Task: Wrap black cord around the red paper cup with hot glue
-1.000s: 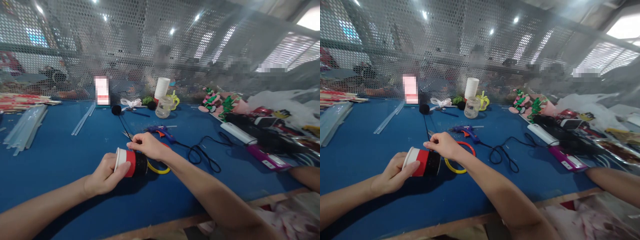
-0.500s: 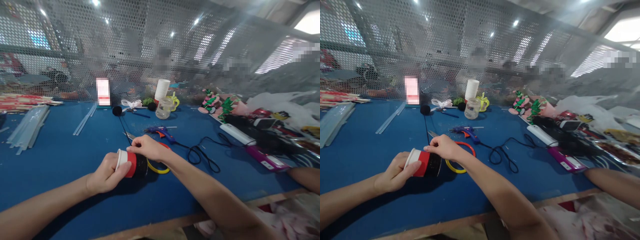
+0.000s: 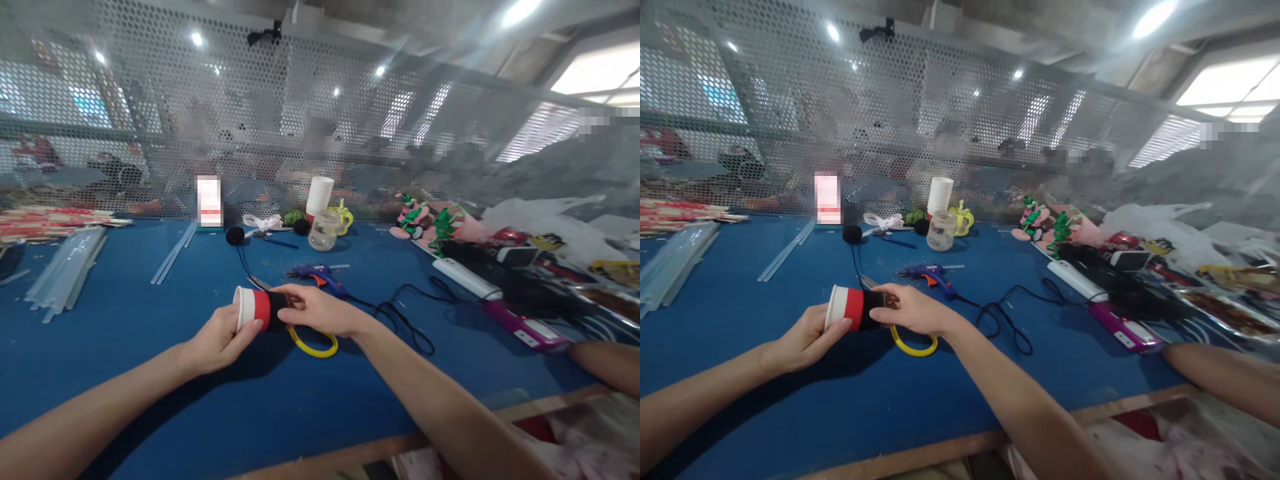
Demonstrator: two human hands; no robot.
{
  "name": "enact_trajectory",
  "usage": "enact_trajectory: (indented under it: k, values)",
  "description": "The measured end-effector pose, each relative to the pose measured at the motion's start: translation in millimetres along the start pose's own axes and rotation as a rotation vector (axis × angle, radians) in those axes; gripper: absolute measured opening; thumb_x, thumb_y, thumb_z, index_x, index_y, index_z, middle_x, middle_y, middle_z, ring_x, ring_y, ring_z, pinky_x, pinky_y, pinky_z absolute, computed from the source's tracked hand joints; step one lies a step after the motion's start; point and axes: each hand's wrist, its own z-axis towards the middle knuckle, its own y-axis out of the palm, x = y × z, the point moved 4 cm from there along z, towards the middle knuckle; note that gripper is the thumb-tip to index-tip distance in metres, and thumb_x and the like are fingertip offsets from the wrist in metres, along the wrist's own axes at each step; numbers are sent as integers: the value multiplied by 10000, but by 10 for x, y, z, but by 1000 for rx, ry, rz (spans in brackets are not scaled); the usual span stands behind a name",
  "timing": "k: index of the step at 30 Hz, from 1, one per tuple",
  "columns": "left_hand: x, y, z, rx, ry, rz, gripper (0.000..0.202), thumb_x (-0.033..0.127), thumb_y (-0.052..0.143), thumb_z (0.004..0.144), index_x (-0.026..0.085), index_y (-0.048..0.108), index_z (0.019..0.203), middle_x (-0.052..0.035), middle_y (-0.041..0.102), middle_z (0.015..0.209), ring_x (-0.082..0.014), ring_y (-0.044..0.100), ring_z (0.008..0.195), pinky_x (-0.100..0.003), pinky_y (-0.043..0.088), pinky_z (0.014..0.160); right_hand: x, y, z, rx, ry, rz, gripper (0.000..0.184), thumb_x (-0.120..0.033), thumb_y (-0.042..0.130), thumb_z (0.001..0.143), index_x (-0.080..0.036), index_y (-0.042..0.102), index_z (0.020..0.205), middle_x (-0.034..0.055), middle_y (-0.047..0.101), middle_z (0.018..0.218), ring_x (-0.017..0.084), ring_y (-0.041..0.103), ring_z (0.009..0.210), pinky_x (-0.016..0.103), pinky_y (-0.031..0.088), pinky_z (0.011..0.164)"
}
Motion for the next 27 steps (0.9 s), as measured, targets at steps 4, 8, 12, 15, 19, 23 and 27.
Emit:
enact_trajectory:
  k: [4,8,12,15,19,23,27]
  values:
    - [-157,8,48,64,-394,-506,342,425,410,724,123,565,683,-6,522,581,-92,415,509,-201,326,491,76,40,-5,208,-107,-114,473,-323,602,634,-168,421,1043,44,540,917,143,526,817,300,425,729]
    - [-266,84,47,106,-690,-855,328,434,532,643,108,558,634,-3,533,524,-86,454,467,-191,327,455,73,153,-6,369,-225,-441,496,-321,636,588,-178,436,1019,61,508,985,173,496,881,333,397,769]
    - [-325,111,19,172,-733,-822,266,359,620,577,114,518,563,33,494,439,-54,405,386,-166,256,387,57,279,13,359,-292,-602,493,-297,637,589,-159,433,1016,77,493,995,176,480,912,320,391,782]
    - [-340,115,14,212,-726,-790,258,348,622,566,112,520,563,43,484,418,-45,385,368,-164,244,383,4,194,18,382,-280,-618,490,-346,614,609,-156,437,1025,74,515,998,160,500,899,276,416,746]
    - [-328,85,24,244,-721,-753,232,330,592,582,107,528,578,37,498,445,-48,396,386,-168,257,400,-48,-351,-80,765,-39,-773,302,-373,374,784,-151,484,957,62,576,907,134,550,783,247,427,688]
    - [-314,45,22,242,-672,-646,230,336,548,608,115,494,571,45,462,448,-54,375,405,-180,254,413,150,-808,-97,856,224,-879,268,-314,419,773,-93,534,871,138,577,860,229,534,846,339,387,744]
    - [-308,30,22,189,-584,-450,242,340,510,625,129,440,529,65,376,439,-46,302,412,-182,209,410,466,-889,38,709,405,-941,258,-277,467,772,-120,507,973,90,526,982,178,520,853,349,423,722]
